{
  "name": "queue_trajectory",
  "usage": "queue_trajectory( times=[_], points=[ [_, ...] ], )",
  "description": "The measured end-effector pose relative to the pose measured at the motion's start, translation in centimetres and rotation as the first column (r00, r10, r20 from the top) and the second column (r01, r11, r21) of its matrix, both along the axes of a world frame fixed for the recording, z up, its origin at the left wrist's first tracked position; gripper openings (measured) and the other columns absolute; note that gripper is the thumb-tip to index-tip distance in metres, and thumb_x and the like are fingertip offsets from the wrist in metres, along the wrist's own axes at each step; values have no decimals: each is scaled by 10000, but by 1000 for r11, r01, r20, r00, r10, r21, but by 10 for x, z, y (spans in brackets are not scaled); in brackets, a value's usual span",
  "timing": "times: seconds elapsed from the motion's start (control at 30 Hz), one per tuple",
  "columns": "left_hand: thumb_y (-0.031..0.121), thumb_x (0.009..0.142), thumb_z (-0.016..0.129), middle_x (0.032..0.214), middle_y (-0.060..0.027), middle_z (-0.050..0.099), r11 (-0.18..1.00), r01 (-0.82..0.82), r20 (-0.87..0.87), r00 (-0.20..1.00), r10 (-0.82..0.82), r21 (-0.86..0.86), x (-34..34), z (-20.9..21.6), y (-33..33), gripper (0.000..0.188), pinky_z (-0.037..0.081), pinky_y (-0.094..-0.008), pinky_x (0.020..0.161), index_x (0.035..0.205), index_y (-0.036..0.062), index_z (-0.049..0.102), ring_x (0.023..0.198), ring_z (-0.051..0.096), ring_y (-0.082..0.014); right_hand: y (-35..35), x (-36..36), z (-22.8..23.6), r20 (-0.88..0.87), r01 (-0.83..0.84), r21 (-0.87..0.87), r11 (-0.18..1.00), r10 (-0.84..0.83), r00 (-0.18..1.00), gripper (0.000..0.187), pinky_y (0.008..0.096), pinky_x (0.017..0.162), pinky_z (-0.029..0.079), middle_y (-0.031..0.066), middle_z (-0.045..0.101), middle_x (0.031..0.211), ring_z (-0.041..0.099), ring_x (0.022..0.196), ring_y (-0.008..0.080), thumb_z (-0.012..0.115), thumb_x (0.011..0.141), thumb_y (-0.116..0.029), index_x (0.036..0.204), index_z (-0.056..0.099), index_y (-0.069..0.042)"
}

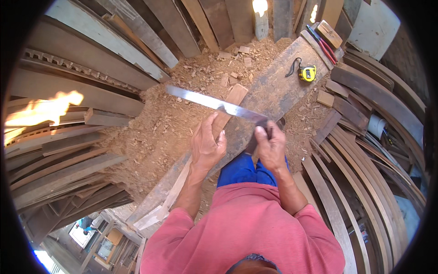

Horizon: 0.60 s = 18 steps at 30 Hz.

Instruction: The person uses a square and a pencil to mark lines on a wooden board placed on a workbench.

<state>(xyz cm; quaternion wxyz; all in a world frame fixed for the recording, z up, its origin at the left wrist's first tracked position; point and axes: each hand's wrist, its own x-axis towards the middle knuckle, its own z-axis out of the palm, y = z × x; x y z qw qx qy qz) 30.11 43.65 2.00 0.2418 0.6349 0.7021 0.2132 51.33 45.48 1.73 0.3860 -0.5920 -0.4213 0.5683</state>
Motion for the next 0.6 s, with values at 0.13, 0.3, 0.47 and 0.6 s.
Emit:
queue_trajectory(
  times=[0.13, 0.3, 0.47, 0.6],
  points=[
    [120, 836, 840, 1340, -266, 686, 997, 59, 130, 989, -64, 43, 4, 5, 6, 784, 572, -529, 1005, 1549, 61, 519, 1169, 710, -475, 0, -22, -15, -60, -108, -167, 980, 99, 993, 109, 278, 671, 460, -27, 621, 874, 523, 782, 60, 682, 1054, -97, 1097, 689, 3],
    [123, 796, 860, 1442, -309, 627, 979, 202, 13, 979, -202, 0, 4, 15, 15, 813, 591, -525, 1011, 1560, 156, 584, 1203, 697, -496, 14, -43, -20, -192, -99, -225, 969, 55, 980, 113, 264, 633, 442, -43, 614, 846, 507, 746, 37, 713, 1040, -95, 1098, 690, -1],
    [117, 781, 861, 1450, -314, 627, 994, 106, 132, 986, -102, -26, 7, 6, 16, 721, 607, -537, 960, 1474, 245, 708, 1209, 693, -507, 15, -55, -20, -288, -5, -245, 969, -68, 955, 122, 237, 599, 428, -60, 615, 825, 501, 713, 11, 736, 1037, -82, 1113, 694, 4],
    [111, 776, 859, 1448, -289, 635, 993, 109, 66, 991, -112, 45, 12, 6, 18, 737, 603, -525, 946, 1482, 259, 707, 1185, 697, -478, 13, -59, -20, -302, 88, -246, 965, -162, 939, 119, 234, 591, 431, -66, 615, 805, 507, 705, 9, 758, 1025, -70, 1093, 691, 1]
  ],
)
